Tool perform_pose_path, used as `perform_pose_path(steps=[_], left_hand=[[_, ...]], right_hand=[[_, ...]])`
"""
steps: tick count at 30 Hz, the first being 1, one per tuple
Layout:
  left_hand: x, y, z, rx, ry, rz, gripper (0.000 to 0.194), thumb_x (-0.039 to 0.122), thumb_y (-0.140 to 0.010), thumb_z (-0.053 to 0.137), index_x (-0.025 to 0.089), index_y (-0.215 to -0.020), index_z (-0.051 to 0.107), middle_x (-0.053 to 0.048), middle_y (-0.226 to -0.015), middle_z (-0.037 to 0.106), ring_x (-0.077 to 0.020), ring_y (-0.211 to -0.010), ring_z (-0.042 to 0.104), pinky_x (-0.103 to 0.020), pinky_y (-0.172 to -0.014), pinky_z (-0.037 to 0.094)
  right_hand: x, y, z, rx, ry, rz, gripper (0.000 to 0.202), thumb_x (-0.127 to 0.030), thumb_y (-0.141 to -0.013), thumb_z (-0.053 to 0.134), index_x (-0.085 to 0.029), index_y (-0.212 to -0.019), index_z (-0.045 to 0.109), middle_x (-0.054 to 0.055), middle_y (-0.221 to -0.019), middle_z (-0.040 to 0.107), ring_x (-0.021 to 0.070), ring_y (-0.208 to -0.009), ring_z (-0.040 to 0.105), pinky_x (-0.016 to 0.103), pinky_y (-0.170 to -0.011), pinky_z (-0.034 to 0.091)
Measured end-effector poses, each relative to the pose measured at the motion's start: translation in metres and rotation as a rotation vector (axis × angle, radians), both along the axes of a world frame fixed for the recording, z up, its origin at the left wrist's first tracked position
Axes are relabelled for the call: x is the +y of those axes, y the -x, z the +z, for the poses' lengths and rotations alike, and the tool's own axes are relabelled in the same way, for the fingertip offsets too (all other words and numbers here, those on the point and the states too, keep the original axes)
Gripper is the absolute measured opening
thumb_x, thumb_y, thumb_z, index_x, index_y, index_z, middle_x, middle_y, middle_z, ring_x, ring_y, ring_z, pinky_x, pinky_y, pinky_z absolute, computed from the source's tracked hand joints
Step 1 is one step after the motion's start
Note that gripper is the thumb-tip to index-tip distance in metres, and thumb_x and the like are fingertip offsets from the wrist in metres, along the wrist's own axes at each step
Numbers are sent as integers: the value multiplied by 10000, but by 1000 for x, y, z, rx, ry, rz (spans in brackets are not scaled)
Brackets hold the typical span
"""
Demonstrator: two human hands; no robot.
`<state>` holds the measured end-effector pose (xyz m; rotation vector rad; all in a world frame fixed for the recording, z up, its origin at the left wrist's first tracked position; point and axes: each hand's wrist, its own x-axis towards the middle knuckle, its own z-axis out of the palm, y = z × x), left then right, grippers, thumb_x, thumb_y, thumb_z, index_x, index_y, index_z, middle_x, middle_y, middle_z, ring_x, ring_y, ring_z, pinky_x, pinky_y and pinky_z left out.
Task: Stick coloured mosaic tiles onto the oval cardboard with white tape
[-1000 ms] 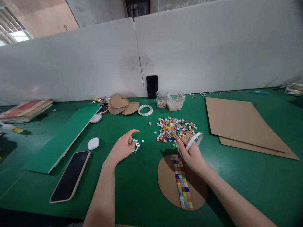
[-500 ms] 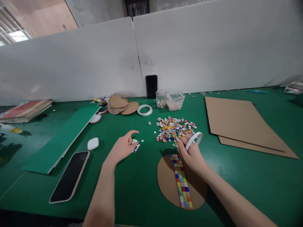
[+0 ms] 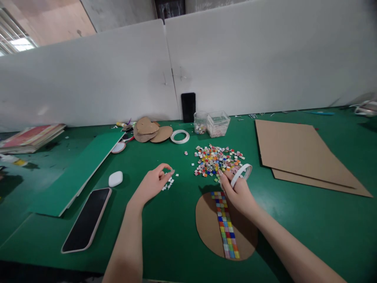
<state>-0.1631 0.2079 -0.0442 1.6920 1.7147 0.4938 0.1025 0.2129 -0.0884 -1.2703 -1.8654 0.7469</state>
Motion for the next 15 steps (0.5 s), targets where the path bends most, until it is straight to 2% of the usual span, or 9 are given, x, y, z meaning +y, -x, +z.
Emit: perform_pose_path(steps=[3,6,9,13,15], left_hand=[[0,1,-1,-33,9,35,345,436,-866,296,277,-1087,508,64,-499,297,-115,-412,261,-224,-407,194],[0,2,-2,15,-19,23,332,365,-832,378,293,-1139,481,74,-498,285,-117,-428,292,-213,-426,227],[1,2,-2,79,-65,-3,348,295,-770,449,289,-1114,502,65,-570,336,-115,-489,368,-208,-469,276],[1,2,-1,114,-56,-19,314,286,-764,448,276,-1066,533,65,-580,294,-113,-485,337,-210,-475,277],[1,1,0,102,-46,-25,300,315,-782,443,266,-1064,535,63,-571,322,-116,-488,357,-215,-487,295]], right_hand=[[0,0,0,1,3,-2,278,-291,-912,348,-226,-643,370,-39,-527,382,129,-476,378,256,-474,278],[0,0,0,10,2,0,281,-292,-914,348,-225,-643,377,-38,-530,387,129,-478,383,254,-473,276],[0,-1,0,10,0,1,277,-293,-914,349,-224,-648,388,-37,-529,394,130,-475,387,255,-472,273],[-1,-1,0,15,6,2,280,-300,-916,344,-223,-651,389,-38,-526,388,128,-475,382,256,-474,273],[-1,-1,0,10,0,2,283,-301,-917,340,-224,-648,380,-41,-524,378,126,-471,374,254,-469,269]])
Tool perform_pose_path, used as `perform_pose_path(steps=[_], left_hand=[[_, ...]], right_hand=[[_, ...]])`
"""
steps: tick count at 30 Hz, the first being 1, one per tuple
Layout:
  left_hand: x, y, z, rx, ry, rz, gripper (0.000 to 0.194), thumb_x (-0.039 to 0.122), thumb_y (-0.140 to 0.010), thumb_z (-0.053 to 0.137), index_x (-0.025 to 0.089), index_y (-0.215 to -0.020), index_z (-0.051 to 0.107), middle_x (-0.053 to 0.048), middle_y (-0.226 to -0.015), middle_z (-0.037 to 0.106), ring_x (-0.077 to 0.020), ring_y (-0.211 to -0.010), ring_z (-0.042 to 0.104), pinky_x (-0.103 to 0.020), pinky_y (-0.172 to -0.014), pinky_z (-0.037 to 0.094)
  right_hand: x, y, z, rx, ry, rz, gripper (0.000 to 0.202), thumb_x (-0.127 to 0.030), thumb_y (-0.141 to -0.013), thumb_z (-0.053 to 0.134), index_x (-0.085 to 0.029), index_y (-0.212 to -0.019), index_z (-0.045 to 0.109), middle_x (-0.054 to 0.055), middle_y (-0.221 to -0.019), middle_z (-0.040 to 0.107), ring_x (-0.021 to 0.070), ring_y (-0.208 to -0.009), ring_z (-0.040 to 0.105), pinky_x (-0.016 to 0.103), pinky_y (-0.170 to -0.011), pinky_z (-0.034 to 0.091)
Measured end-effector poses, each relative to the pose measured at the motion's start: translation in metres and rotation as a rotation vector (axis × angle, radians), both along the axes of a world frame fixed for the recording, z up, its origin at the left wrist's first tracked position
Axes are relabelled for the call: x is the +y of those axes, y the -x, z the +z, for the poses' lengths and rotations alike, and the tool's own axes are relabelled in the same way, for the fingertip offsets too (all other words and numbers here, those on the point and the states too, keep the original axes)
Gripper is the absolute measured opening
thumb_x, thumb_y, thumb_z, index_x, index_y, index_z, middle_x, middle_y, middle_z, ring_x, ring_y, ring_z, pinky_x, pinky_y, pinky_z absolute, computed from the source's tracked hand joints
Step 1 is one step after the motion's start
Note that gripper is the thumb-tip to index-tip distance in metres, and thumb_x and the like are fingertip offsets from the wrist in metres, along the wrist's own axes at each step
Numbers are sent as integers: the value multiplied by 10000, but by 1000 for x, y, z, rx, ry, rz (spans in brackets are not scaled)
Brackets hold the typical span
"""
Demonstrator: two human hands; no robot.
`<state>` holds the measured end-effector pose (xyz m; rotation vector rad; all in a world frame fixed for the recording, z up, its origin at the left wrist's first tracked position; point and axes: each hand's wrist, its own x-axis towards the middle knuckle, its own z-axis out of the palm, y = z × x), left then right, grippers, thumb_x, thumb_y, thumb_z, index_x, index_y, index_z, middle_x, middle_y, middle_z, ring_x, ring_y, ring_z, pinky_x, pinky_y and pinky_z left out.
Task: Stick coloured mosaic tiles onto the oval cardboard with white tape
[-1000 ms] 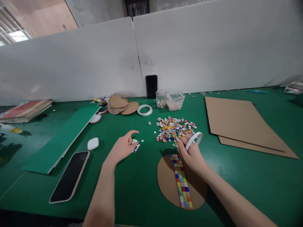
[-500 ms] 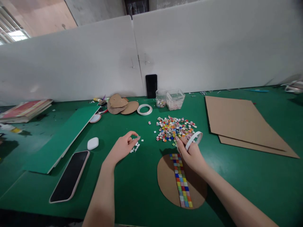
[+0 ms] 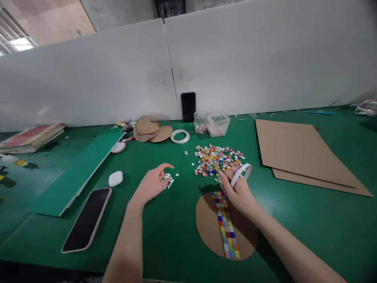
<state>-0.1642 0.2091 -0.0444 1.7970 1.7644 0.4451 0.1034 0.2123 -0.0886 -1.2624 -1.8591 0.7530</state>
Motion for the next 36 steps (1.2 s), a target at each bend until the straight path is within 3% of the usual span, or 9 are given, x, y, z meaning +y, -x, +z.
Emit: perform_pose_path(steps=[3,8,14,19,23,25,30,33,36], left_hand=[[0,0,0,-29,27,0,299,415,-817,422,248,-1033,545,48,-573,445,-129,-501,435,-224,-495,319],[-1,4,-2,-55,26,40,335,491,-830,400,208,-686,505,36,-526,517,-130,-486,489,-224,-488,333],[-2,2,-1,0,-36,34,464,532,-831,388,194,-517,339,54,-444,396,-106,-426,413,-224,-471,297],[-1,1,1,-8,-63,83,380,512,-795,475,200,-585,422,52,-484,449,-113,-470,442,-214,-475,300],[-1,2,0,74,-162,82,472,502,-809,455,193,-497,282,62,-436,296,-90,-413,325,-218,-443,239],[-1,2,1,38,-146,77,468,502,-828,419,192,-495,310,55,-433,336,-91,-407,347,-217,-440,262],[-2,2,5,-108,-63,112,318,474,-819,446,201,-771,600,-3,-650,630,-119,-502,517,-208,-452,364],[-3,0,8,-163,-71,142,381,456,-856,376,234,-1098,571,19,-561,603,-127,-483,531,-210,-467,405],[-4,-2,10,-185,-74,146,434,433,-888,299,260,-1254,456,74,-383,440,-120,-362,455,-210,-434,395]], right_hand=[[1,0,0,-19,-28,-3,284,-299,-916,342,-223,-645,378,-40,-527,380,125,-471,371,252,-466,271],[1,0,-1,-12,-33,-3,286,-297,-916,341,-223,-641,373,-39,-528,386,127,-480,376,253,-475,277],[0,0,-1,2,-16,-4,282,-305,-915,346,-222,-649,386,-39,-532,384,126,-478,376,251,-471,274],[1,0,0,5,-12,5,284,-296,-916,343,-220,-645,383,-36,-537,389,124,-480,378,248,-469,274],[1,0,-1,14,-9,2,286,-297,-915,347,-222,-641,371,-40,-535,380,122,-480,373,245,-469,274],[1,0,-2,14,-7,6,280,-294,-915,346,-221,-647,379,-39,-538,383,123,-483,376,244,-471,275],[1,0,-1,-1,-11,0,274,-291,-913,347,-219,-654,397,-38,-533,384,125,-480,376,246,-469,276],[1,0,-1,-7,-11,4,274,-288,-914,343,-222,-651,382,-39,-532,374,126,-479,369,246,-466,273],[1,0,-1,-10,-3,6,281,-289,-913,342,-228,-638,350,-45,-522,357,125,-470,358,245,-458,267]])
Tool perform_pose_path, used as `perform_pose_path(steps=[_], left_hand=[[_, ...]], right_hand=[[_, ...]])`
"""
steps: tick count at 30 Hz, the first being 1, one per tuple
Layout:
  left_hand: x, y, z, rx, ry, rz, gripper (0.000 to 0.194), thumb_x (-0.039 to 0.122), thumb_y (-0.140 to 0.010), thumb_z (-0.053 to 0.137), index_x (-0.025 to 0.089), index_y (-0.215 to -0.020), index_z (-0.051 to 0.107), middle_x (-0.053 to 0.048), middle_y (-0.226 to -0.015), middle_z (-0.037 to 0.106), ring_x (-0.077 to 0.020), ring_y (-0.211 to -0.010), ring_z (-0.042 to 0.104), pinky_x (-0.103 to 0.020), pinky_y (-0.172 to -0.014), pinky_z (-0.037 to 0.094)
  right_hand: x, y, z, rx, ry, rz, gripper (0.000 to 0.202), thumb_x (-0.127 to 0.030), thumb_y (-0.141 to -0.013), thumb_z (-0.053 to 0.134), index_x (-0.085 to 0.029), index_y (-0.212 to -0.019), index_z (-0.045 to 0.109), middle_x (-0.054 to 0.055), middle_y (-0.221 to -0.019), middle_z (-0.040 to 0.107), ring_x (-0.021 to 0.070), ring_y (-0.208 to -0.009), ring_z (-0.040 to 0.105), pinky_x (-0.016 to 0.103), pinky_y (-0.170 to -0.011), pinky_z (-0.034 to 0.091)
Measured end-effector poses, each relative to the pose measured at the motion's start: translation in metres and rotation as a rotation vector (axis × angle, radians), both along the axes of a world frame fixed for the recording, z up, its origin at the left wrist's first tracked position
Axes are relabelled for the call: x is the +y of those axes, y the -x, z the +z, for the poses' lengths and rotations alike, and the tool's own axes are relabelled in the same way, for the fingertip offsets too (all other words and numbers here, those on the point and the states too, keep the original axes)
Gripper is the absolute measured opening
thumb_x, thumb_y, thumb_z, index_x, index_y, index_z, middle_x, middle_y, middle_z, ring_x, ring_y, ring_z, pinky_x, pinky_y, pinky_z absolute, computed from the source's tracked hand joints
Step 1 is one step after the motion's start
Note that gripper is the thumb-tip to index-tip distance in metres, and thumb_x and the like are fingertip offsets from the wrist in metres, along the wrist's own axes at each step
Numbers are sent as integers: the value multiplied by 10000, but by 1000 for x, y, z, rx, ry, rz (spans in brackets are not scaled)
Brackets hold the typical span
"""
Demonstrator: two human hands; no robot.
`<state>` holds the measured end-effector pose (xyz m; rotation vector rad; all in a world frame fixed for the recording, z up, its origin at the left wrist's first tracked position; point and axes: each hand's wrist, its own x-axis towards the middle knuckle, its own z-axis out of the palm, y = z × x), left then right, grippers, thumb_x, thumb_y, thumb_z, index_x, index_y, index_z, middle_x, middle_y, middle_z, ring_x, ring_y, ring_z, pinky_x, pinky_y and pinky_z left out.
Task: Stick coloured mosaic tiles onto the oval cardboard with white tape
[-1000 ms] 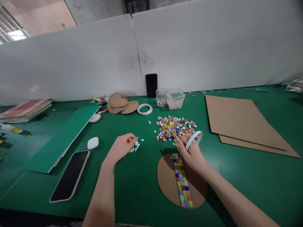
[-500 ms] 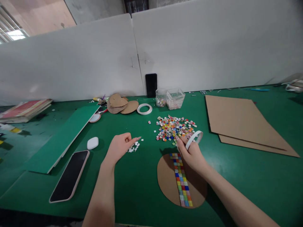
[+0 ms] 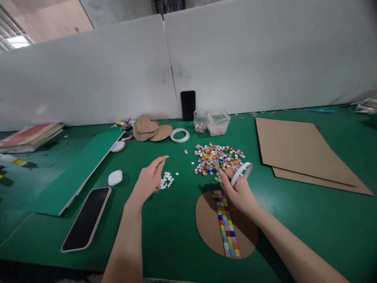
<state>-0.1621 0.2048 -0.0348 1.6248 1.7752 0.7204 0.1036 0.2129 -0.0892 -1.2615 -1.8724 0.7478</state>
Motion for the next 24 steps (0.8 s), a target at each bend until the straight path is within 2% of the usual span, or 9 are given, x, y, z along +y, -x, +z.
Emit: perform_pose_path(steps=[3,6,12,16,21,24], left_hand=[[-1,-1,0,56,-14,-21,432,408,-880,333,273,-1283,414,95,-372,340,-107,-320,364,-200,-380,313],[0,1,-3,148,-83,-50,466,353,-865,382,276,-1322,341,100,-427,315,-98,-369,342,-191,-402,268],[3,3,-5,163,-130,-67,528,311,-871,381,268,-1373,225,74,-534,478,-104,-462,446,-204,-493,346],[3,1,-3,89,-82,-42,483,309,-895,313,276,-1370,235,25,-673,619,-101,-453,464,-218,-501,382],[2,-1,-1,76,-73,-31,464,364,-891,325,250,-1340,305,37,-565,576,-124,-469,496,-223,-502,394],[3,1,-2,91,-60,-57,433,385,-871,373,269,-1287,378,15,-689,621,-121,-503,500,-211,-484,378]], right_hand=[[0,-1,-1,13,9,3,288,-301,-916,336,-231,-637,331,-48,-520,355,124,-467,355,243,-456,270],[0,-1,-2,6,9,3,282,-301,-917,331,-229,-646,344,-47,-522,362,124,-468,361,243,-459,273],[1,0,0,-6,-3,-6,287,-302,-914,335,-228,-637,352,-44,-521,373,129,-476,375,249,-468,274],[0,0,1,1,4,-8,285,-301,-915,338,-228,-641,355,-38,-528,380,133,-484,382,253,-471,280],[-1,0,1,10,13,-7,285,-309,-918,337,-226,-648,373,-34,-530,387,136,-484,385,257,-467,282],[-1,0,1,23,18,3,289,-310,-919,336,-226,-645,365,-34,-536,390,134,-486,387,255,-471,286]])
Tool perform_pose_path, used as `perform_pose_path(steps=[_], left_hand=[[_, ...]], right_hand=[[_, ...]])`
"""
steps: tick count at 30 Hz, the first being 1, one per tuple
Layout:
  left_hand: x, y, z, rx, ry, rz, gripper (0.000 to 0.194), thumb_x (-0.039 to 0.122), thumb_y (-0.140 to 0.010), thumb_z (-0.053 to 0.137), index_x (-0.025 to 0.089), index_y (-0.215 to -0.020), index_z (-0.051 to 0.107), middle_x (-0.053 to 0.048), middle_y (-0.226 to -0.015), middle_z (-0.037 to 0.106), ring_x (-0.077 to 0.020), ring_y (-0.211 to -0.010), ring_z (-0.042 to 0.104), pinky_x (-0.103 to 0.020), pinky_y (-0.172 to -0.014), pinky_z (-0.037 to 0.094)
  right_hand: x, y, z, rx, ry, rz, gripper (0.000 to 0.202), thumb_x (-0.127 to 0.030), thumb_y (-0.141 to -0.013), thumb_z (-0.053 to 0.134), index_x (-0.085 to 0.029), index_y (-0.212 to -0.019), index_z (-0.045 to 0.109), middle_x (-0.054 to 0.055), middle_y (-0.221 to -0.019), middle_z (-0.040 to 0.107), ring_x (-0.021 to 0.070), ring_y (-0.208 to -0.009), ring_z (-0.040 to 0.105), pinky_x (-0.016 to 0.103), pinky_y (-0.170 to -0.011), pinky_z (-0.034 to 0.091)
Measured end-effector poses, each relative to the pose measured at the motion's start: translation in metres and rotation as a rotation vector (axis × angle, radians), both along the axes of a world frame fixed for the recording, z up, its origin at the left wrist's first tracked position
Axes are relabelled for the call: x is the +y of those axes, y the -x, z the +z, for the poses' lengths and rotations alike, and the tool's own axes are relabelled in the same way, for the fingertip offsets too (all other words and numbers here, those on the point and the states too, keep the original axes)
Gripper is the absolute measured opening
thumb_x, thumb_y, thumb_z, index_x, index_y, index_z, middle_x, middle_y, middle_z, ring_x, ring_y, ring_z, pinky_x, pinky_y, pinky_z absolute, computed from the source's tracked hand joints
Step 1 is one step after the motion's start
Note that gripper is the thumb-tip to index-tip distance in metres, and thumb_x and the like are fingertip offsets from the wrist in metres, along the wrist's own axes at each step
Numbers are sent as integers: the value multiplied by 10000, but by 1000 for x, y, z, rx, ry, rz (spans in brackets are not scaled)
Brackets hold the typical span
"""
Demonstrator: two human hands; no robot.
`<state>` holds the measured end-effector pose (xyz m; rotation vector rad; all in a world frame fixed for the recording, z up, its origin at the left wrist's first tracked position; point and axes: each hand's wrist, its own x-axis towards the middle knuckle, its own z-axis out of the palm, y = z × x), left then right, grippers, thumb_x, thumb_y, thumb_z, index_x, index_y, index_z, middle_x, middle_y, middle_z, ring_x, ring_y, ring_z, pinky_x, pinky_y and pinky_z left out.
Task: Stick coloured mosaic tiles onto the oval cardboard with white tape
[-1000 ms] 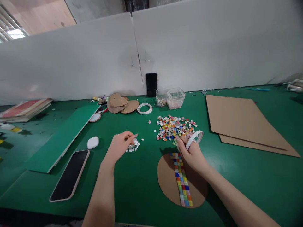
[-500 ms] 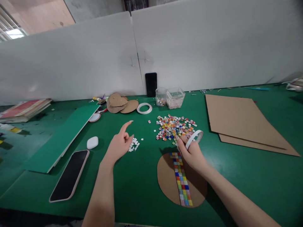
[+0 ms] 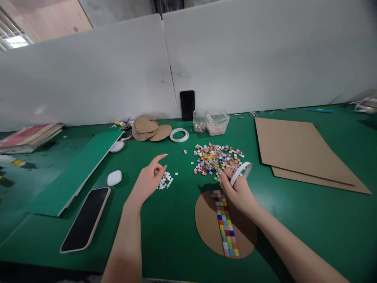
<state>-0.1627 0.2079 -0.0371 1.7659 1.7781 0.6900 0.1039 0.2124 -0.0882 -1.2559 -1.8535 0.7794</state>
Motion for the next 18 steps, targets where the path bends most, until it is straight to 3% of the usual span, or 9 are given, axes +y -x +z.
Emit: perform_pose_path(steps=[3,8,10,15,18], left_hand=[[1,2,-1,8,33,-6,407,376,-880,336,279,-1270,397,-3,-811,648,-104,-467,457,-206,-453,354],[-2,3,-1,19,44,-4,411,374,-890,284,258,-1263,411,42,-542,529,-122,-453,461,-218,-496,379],[-2,2,-2,46,77,-35,405,388,-875,320,262,-1244,430,59,-492,454,-129,-453,459,-218,-484,365],[-1,2,-4,169,136,-113,433,385,-782,484,288,-1204,470,25,-693,504,-125,-537,469,-207,-473,330],[0,3,-5,173,150,-98,447,462,-783,475,277,-1190,477,44,-599,441,-130,-499,441,-209,-438,279]], right_hand=[[0,0,0,5,9,3,284,-311,-919,337,-227,-649,357,-39,-533,380,131,-479,378,252,-465,281],[0,1,0,7,6,2,283,-309,-917,337,-227,-648,355,-45,-527,364,126,-471,368,248,-457,271],[0,1,0,8,1,-1,279,-306,-915,339,-225,-649,366,-42,-530,372,126,-475,374,246,-459,276],[0,0,-2,17,9,2,278,-307,-915,339,-224,-651,370,-38,-531,389,126,-478,380,245,-459,284],[0,0,-2,16,18,-3,284,-309,-916,339,-228,-644,352,-42,-526,374,125,-473,369,245,-454,278]])
